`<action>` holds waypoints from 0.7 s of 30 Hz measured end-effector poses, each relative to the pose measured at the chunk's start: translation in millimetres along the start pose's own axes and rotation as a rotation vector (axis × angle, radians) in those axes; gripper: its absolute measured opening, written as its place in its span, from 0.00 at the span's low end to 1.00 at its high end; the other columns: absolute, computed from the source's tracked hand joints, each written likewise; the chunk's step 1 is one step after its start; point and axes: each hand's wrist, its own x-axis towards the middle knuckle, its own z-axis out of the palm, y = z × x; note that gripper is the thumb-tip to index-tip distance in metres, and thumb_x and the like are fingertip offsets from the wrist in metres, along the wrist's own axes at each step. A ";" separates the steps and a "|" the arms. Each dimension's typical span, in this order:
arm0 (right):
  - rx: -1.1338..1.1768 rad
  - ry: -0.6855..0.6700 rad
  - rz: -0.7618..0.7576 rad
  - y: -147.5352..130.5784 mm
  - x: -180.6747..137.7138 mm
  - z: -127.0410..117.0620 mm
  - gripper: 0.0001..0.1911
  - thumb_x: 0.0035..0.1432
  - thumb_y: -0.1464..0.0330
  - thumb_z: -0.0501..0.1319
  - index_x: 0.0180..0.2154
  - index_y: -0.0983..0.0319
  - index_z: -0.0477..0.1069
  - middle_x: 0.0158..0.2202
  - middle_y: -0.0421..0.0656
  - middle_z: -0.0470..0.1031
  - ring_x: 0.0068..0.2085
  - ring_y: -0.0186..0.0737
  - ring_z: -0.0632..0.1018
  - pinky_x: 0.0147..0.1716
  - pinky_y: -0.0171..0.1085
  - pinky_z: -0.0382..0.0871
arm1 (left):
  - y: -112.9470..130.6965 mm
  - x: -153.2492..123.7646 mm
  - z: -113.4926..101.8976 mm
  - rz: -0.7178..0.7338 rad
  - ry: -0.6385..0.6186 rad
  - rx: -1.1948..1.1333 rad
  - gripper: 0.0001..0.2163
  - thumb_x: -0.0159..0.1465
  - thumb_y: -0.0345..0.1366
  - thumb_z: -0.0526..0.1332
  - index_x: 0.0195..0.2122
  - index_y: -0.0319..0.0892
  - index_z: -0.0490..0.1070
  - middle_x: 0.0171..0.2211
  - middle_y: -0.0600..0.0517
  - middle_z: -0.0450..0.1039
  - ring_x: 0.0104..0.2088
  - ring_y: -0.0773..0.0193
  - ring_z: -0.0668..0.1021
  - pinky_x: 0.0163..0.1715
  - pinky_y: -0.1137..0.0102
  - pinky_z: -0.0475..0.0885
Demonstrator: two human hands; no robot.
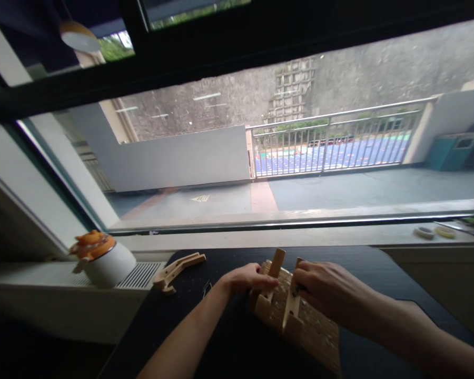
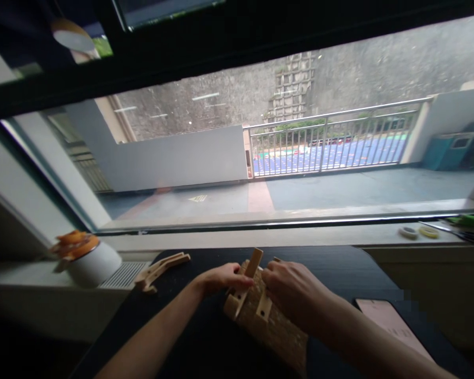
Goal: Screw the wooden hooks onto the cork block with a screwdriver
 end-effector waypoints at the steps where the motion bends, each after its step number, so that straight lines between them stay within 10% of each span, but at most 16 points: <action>1: 0.011 0.024 -0.022 -3.5 -0.3 -2.2 0.12 0.57 0.79 0.54 0.36 0.60 0.72 0.36 0.43 0.76 0.36 0.39 0.78 0.31 0.34 0.65 | -0.3 -5.7 0.1 0.048 0.016 -0.074 0.24 0.44 0.44 0.74 0.40 0.38 0.76 0.36 0.47 0.78 0.35 0.57 0.79 0.36 0.68 0.72; 10: -0.089 0.418 -0.023 -2.0 30.3 45.4 0.10 0.58 0.78 0.55 0.37 0.60 0.69 0.33 0.41 0.73 0.32 0.40 0.76 0.28 0.37 0.67 | -29.5 -18.9 -3.4 0.537 0.473 -0.510 0.27 0.45 0.39 0.75 0.45 0.38 0.71 0.40 0.46 0.76 0.40 0.55 0.78 0.41 0.67 0.72; 21: -0.038 0.851 0.022 13.4 36.1 129.8 0.09 0.66 0.64 0.49 0.41 0.58 0.65 0.30 0.39 0.78 0.26 0.36 0.79 0.24 0.32 0.70 | -52.7 -23.9 -21.0 0.660 0.551 -0.498 0.27 0.44 0.32 0.75 0.46 0.41 0.72 0.39 0.49 0.77 0.40 0.57 0.77 0.41 0.68 0.70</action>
